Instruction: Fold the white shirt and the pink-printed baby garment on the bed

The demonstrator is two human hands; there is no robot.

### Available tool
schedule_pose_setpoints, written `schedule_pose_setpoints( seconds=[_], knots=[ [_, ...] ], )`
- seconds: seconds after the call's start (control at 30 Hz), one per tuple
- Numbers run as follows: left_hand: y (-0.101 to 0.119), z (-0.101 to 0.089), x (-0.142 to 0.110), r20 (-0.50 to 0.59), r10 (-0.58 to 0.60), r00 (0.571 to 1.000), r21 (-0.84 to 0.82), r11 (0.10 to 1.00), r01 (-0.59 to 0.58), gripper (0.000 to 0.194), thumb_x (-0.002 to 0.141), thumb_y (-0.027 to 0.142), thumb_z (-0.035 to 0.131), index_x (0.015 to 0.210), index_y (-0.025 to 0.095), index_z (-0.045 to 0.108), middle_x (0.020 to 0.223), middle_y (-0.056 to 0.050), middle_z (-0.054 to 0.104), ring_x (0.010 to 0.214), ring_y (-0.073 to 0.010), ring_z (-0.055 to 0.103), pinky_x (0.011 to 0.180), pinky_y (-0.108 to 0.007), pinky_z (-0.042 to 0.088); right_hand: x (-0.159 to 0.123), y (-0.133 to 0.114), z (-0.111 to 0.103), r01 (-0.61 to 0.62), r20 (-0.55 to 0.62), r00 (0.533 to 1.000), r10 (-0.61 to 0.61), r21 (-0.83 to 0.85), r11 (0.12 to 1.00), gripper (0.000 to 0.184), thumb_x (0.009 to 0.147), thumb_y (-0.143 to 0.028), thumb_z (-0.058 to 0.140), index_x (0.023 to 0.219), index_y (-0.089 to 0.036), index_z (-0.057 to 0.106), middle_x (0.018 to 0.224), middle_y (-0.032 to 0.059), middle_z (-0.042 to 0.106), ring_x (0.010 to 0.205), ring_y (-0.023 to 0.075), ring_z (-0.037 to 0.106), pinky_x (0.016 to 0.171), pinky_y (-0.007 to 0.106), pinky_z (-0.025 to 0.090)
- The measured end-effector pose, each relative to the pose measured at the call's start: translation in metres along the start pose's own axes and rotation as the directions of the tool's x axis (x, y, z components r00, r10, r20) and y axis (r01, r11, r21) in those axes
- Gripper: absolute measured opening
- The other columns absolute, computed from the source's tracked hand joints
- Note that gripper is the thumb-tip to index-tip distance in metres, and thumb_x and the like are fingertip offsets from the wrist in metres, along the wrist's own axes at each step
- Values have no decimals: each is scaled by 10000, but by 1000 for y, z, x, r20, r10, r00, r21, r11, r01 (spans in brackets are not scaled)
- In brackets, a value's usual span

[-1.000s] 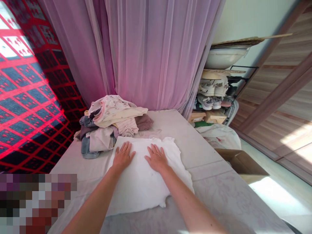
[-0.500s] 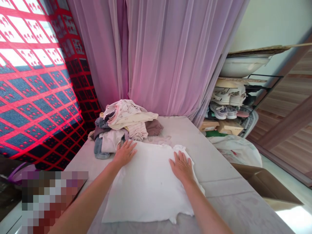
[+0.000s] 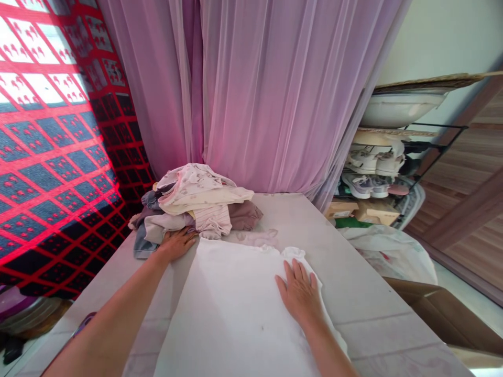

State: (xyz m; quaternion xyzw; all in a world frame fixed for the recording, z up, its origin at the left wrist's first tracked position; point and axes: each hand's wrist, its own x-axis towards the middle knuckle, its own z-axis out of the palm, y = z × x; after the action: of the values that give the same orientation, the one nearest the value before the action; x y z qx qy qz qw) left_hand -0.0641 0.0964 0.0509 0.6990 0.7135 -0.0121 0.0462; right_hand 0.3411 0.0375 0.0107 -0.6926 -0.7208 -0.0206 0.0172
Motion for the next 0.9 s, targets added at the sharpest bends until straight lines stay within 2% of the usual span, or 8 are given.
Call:
schedule_pose_setpoints(
  seconds=[0.17,0.3,0.43,0.5,0.57,0.67,0.77,0.9],
  knots=[
    [1,1,9,-61,-21,998,4,1000,21,473,933,439,328,1364,336,494,1487,-53,432,1370,-285,356,1104,-538,218,0,0,1,-1,-7,1000,1,-1,1000,569,947,-459,330,1446,-192,390,1542,124,301,1418,276,244,1121,521,169],
    [25,-4,-6,-163,-44,986,23,999,48,443,908,392,377,1273,247,583,1422,-105,495,1273,-310,455,1052,-520,311,1,-1,-1,-3,9,1000,3,8,1000,567,946,-454,335,1443,-188,392,1538,133,304,1415,280,249,1119,522,170],
    [54,-14,-19,-272,127,954,-20,990,-137,420,876,222,364,1208,249,621,1280,-76,601,1164,-233,531,1010,-374,390,0,-2,-6,-3,12,1000,3,4,1000,566,950,-449,325,1446,-185,390,1539,125,306,1412,272,255,1115,517,186],
    [59,-17,-16,-235,246,940,-34,965,-261,515,822,106,353,1230,287,611,1311,-30,594,1229,-197,488,1057,-350,350,0,-2,-7,-7,13,1000,7,4,1000,565,952,-445,319,1447,-182,389,1540,124,305,1412,273,256,1114,520,188],
    [56,-19,-7,-133,291,947,-20,955,-297,594,768,51,371,1236,334,604,1360,22,568,1302,-180,428,1110,-375,282,0,-2,-6,-8,18,1000,8,11,1000,570,951,-448,320,1449,-179,387,1540,129,303,1413,278,253,1114,524,185],
    [41,-17,9,-52,259,964,53,965,-257,603,783,58,381,1263,362,582,1423,34,514,1351,-194,379,1144,-438,193,1,-1,-5,-10,23,1000,10,13,1000,578,948,-456,327,1451,-176,383,1539,135,303,1413,283,250,1117,524,180],
    [31,-9,23,-95,195,976,71,979,-189,584,830,77,343,1304,343,555,1456,0,477,1372,-208,352,1153,-467,134,1,-1,-3,-7,17,1000,7,5,1000,572,948,-457,320,1450,-191,383,1541,127,302,1413,279,247,1118,520,178],
    [35,-5,38,-130,77,988,10,997,-76,552,845,91,329,1288,313,573,1439,-32,496,1376,-234,344,1148,-526,99,1,-1,-4,-11,17,1000,11,5,1000,571,948,-461,318,1451,-200,382,1543,122,298,1413,276,244,1118,516,178]
  ],
)
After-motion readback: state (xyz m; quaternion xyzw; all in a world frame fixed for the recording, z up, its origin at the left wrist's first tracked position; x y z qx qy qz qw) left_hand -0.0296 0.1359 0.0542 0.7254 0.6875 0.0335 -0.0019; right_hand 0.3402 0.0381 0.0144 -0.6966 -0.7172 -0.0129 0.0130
